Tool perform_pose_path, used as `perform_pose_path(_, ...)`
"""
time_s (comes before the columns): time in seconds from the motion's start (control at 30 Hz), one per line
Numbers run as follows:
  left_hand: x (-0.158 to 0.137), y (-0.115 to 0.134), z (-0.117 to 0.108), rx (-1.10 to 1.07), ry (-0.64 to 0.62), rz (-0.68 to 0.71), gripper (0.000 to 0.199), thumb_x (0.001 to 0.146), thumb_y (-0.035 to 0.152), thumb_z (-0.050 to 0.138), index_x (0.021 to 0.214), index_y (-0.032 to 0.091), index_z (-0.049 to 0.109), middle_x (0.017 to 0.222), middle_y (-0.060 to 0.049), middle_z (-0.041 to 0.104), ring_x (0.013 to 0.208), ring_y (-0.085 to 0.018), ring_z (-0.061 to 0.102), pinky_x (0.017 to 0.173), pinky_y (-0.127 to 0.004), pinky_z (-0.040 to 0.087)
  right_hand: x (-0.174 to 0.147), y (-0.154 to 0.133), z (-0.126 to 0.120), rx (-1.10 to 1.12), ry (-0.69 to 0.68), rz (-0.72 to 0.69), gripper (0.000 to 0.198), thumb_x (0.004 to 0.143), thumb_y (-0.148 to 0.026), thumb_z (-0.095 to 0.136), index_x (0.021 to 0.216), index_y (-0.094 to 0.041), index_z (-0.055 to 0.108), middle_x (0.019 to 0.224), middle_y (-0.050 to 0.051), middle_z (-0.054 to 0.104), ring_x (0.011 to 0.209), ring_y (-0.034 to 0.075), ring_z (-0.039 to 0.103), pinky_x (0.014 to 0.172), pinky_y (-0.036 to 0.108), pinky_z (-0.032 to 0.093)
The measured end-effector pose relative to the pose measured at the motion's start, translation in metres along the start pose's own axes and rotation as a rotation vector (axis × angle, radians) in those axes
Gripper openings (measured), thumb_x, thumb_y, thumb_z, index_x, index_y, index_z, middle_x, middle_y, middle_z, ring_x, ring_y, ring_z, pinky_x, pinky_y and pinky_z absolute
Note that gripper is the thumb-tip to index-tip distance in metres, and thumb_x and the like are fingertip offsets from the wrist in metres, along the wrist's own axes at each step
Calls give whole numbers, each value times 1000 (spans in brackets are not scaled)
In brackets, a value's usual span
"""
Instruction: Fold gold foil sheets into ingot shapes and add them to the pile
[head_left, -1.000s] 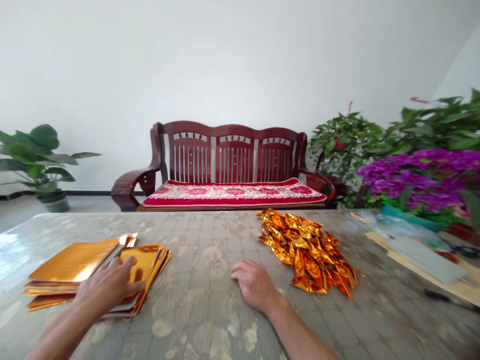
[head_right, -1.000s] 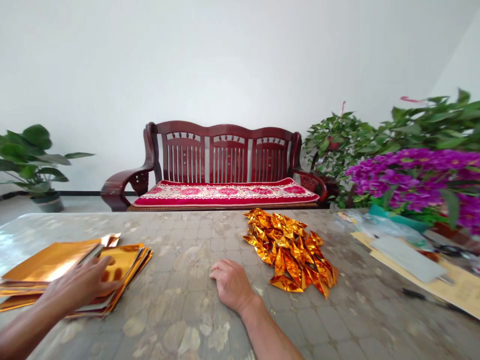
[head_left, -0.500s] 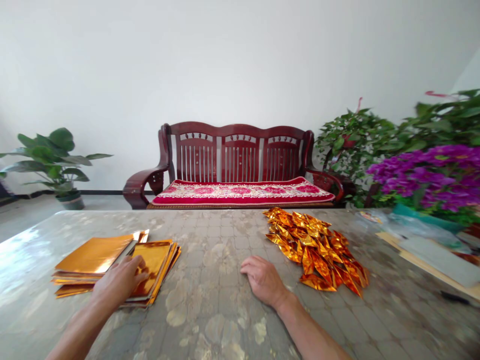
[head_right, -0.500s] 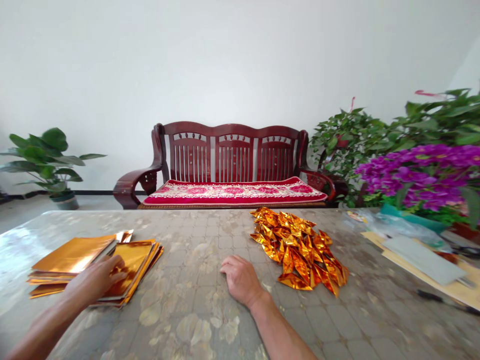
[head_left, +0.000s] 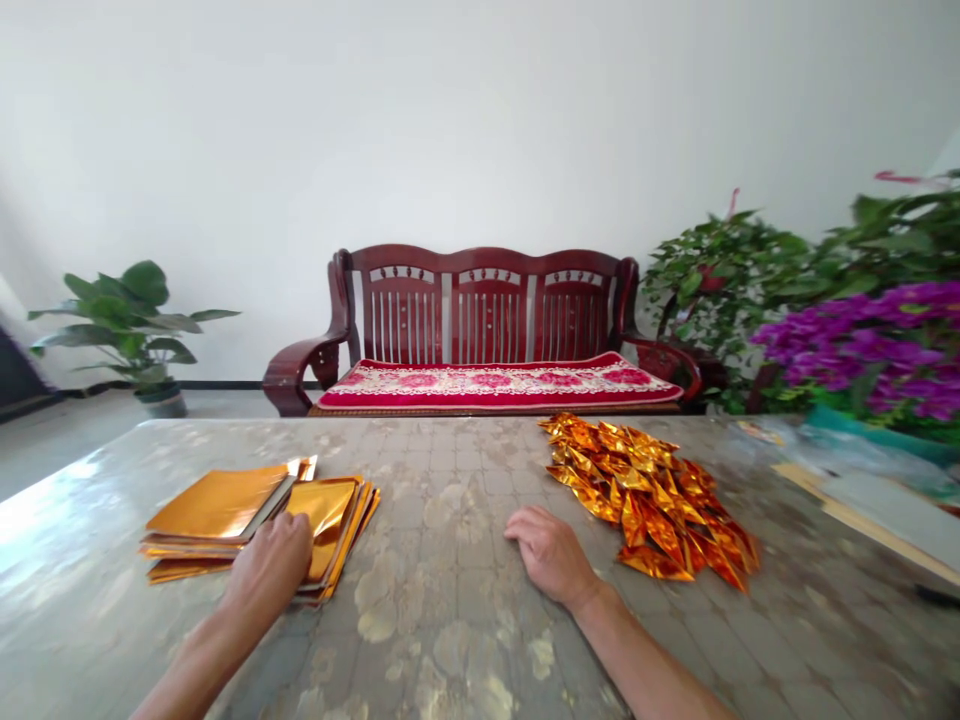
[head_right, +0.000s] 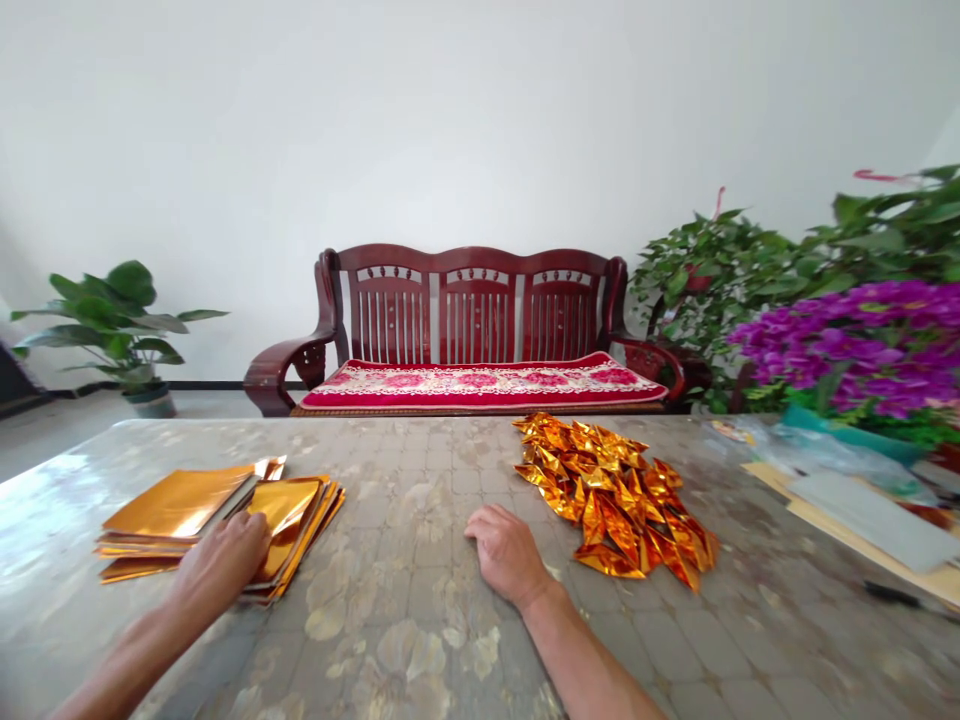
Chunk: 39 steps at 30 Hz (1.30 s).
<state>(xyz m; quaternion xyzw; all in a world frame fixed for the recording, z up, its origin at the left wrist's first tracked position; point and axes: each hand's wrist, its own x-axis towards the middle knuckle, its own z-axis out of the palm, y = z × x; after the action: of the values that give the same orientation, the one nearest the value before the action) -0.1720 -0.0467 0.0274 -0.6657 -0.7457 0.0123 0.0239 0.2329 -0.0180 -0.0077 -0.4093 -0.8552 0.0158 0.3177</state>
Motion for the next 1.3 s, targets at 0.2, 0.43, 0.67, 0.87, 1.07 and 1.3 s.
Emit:
perform_pose_path(0.2, -10, -2, -5, -20, 48, -22, 32, 97, 22, 29, 90, 15, 60, 91, -12, 65, 89, -25, 66, 74, -33, 43, 0, -1, -1, 1, -12, 19, 34, 81, 1, 47, 85, -22, 72, 88, 2, 69, 87, 15, 62, 79, 25, 48)
perform_pose_path(0.43, -11, -13, 3, -149, 68, -4, 39, 87, 52, 51, 101, 18, 64, 107, -13, 63, 103, -31, 60, 89, -38, 44, -1, -1, -1, -21, -21, 20, 35, 81, 0, 46, 87, -22, 72, 90, 2, 69, 89, 16, 62, 80, 26, 47)
perform_pose_path(0.67, -11, -3, 1, -194, 29, -74, 23, 92, 34, 45, 97, 18, 61, 102, -11, 68, 97, -25, 64, 83, -32, 44, 0, -2, -3, -19, -28, 22, 33, 83, -4, 45, 87, -23, 72, 90, 3, 70, 90, 17, 63, 79, 27, 49)
perform_pose_path(0.87, -16, 9, -7, -127, -34, -98, 28, 98, 24, 34, 92, 16, 60, 93, -11, 69, 91, -23, 67, 73, -30, 41, 2, -2, -4, -2, -26, 18, 33, 83, -5, 43, 86, -23, 71, 89, 3, 70, 88, 18, 64, 79, 29, 50)
perform_pose_path(1.07, -15, 4, -12, -198, 64, -22, 26, 92, 40, 51, 97, 18, 64, 104, -10, 66, 99, -25, 63, 82, -31, 43, 2, 0, -3, -17, -35, 18, 34, 82, -6, 43, 87, -25, 72, 90, 3, 70, 89, 19, 65, 78, 30, 51)
perform_pose_path(1.3, -10, 0, -20, -238, 6, 21, 21, 86, 38, 59, 100, 23, 65, 106, -6, 63, 103, -23, 61, 82, -29, 43, 2, 3, -3, -23, -40, 15, 34, 84, -8, 42, 88, -25, 71, 93, 3, 70, 90, 18, 66, 80, 29, 51)
